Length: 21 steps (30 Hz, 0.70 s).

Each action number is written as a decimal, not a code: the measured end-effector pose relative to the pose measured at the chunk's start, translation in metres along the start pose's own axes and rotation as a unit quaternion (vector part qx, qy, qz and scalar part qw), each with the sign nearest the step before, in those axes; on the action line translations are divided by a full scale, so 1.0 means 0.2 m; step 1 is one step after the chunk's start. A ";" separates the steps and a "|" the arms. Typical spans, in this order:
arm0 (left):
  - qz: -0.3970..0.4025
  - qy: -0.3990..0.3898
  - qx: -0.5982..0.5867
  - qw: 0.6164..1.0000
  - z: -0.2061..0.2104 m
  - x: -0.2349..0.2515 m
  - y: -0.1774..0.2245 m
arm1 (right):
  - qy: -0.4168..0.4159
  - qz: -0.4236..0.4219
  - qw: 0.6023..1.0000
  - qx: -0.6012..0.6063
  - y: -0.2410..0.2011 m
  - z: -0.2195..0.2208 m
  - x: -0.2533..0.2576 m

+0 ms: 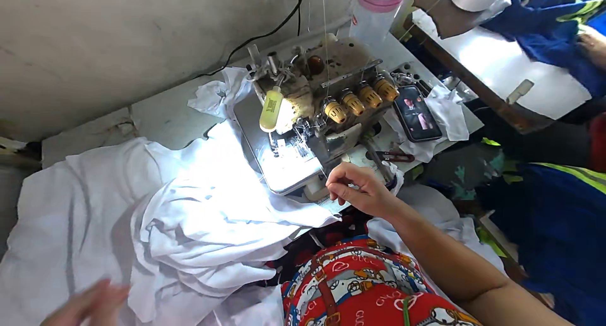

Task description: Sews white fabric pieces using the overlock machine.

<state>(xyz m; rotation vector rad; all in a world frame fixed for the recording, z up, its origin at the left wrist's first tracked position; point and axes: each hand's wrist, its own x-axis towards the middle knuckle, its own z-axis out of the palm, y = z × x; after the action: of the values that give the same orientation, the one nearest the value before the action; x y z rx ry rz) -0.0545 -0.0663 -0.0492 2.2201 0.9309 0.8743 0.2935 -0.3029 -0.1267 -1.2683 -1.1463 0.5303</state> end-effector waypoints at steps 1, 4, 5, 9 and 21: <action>0.076 -0.017 0.002 0.997 0.15 0.08 0.02 | 0.005 0.006 1.000 -0.003 0.00 0.00 -0.01; 0.208 -0.030 0.002 0.978 0.59 0.28 0.19 | 0.035 0.023 0.999 -0.019 -0.01 -0.01 -0.04; 0.220 -0.033 -0.004 0.975 0.71 0.32 0.25 | 0.045 0.029 0.998 -0.027 -0.01 -0.02 -0.05; 0.192 -0.048 0.033 0.980 1.02 0.45 0.44 | 0.084 0.041 0.995 -0.041 -0.02 -0.05 -0.06; 0.101 -0.081 0.052 0.990 1.26 0.54 0.49 | 0.064 0.029 0.997 -0.024 0.01 -0.07 -0.05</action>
<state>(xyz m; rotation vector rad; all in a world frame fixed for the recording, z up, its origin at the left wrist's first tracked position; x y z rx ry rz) 0.2298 -0.1037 -0.1002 2.4673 0.6987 0.7327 0.3027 -0.3170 -0.1300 -1.3598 -1.0234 0.4610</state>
